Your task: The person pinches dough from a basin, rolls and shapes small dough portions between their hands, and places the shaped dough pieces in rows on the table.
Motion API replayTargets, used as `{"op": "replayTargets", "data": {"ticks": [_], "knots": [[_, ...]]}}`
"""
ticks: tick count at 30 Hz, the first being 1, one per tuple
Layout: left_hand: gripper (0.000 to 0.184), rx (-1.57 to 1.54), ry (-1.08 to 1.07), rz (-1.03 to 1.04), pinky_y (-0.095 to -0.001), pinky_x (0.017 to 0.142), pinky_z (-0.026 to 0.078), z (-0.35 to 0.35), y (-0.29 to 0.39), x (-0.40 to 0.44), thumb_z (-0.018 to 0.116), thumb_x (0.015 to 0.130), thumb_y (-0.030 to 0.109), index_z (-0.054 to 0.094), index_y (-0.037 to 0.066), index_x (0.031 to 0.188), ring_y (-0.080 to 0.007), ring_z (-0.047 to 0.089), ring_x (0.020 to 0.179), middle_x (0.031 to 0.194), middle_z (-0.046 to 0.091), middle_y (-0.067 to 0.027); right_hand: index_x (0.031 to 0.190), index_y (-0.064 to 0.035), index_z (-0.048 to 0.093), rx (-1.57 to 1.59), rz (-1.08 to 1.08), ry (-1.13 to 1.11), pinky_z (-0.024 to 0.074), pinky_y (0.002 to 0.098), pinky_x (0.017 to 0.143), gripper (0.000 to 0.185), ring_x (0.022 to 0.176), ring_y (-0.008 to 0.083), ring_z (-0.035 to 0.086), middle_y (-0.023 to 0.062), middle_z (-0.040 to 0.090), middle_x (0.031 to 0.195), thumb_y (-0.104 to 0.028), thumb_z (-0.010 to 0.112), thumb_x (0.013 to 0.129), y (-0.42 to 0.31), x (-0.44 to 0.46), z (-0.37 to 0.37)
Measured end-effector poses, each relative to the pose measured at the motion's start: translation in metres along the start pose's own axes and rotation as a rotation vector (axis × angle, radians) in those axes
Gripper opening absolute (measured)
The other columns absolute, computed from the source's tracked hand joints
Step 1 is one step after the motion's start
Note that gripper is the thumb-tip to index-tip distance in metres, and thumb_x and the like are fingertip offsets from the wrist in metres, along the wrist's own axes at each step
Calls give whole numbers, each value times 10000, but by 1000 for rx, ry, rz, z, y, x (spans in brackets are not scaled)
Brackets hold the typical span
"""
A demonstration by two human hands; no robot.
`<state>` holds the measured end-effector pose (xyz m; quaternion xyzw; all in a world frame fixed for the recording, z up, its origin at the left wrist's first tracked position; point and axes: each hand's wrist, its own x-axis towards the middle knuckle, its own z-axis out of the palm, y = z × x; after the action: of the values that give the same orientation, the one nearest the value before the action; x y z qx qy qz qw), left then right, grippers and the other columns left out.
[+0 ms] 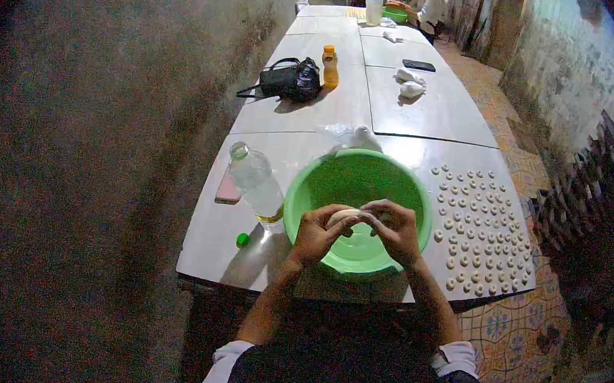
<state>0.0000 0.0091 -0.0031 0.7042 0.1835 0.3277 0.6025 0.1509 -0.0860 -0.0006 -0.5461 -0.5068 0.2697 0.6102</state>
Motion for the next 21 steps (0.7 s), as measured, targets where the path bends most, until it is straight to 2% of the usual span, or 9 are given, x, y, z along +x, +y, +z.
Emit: {"op": "replayTargets", "data": {"ticks": [4, 6, 8, 9, 10, 12, 14, 17, 21], "knots": [[255, 33, -10, -38, -245, 644, 518, -2, 1, -4, 620, 853, 185, 628, -6, 1022, -117, 615, 728, 861, 658, -64, 941, -14, 640, 136, 13, 6, 511, 228, 588, 148, 726, 97, 610, 49, 657, 839, -101, 632, 822, 5, -3, 0], [253, -5, -24, -73, -244, 642, 516, -2, 3, -6, 618, 854, 182, 627, -9, 1020, -117, 615, 725, 856, 657, -67, 958, -15, 640, 153, 60, 9, 516, 237, 627, 173, 766, 103, 608, 36, 655, 848, -108, 648, 812, 2, -5, -4], [251, -45, -35, -106, -243, 639, 515, -3, 5, -6, 616, 856, 179, 626, -13, 1017, -116, 614, 722, 851, 657, -71, 1047, -27, 612, 74, 27, -33, 522, 271, 702, 271, 839, 119, 606, 49, 646, 950, -96, 669, 791, 3, -4, -9], [248, -50, -31, -142, -242, 639, 514, -5, 6, -5, 615, 856, 175, 624, -15, 1016, -117, 615, 722, 848, 657, -70, 1143, -48, 561, 69, 36, -62, 515, 302, 773, 425, 891, 150, 604, 61, 619, 1043, -78, 706, 745, -15, -4, -10], [244, -56, -28, -176, -241, 639, 514, -5, 7, -4, 614, 857, 170, 623, -16, 1014, -117, 616, 723, 844, 656, -70, 1143, -48, 561, 67, 36, -65, 515, 302, 773, 425, 891, 150, 604, 61, 619, 1043, -78, 706, 745, -16, -4, -10], [239, -83, -6, -137, -242, 642, 514, -4, -2, -7, 611, 858, 165, 621, -20, 1008, -121, 618, 730, 850, 655, -70, 1207, -69, 516, -29, -140, -128, 516, 318, 791, 538, 891, 182, 609, 75, 604, 1074, -50, 722, 711, -18, -5, -8], [232, -95, -36, -153, -244, 647, 516, -3, -3, -8, 614, 856, 160, 621, -20, 1002, -124, 619, 740, 863, 652, -71, 1152, -74, 564, -132, -157, -126, 516, 311, 787, 475, 893, 200, 615, 77, 615, 1036, -30, 716, 704, -21, -5, -4], [230, -86, -16, -132, -248, 638, 520, 2, -7, -9, 622, 849, 153, 619, -13, 1009, -130, 621, 748, 873, 647, -73, 1005, -40, 644, -256, -369, -87, 512, 271, 716, 323, 811, 184, 636, 92, 631, 922, 8, 712, 693, -9, -3, 3], [207, -148, 23, -122, -239, 610, 515, 2, -12, -11, 630, 844, 149, 623, -6, 982, -125, 617, 739, 852, 644, -62, 992, -62, 646, -341, -366, -82, 515, 294, 675, 313, 801, 218, 646, 93, 637, 899, 16, 691, 693, -5, -8, 8]]}}
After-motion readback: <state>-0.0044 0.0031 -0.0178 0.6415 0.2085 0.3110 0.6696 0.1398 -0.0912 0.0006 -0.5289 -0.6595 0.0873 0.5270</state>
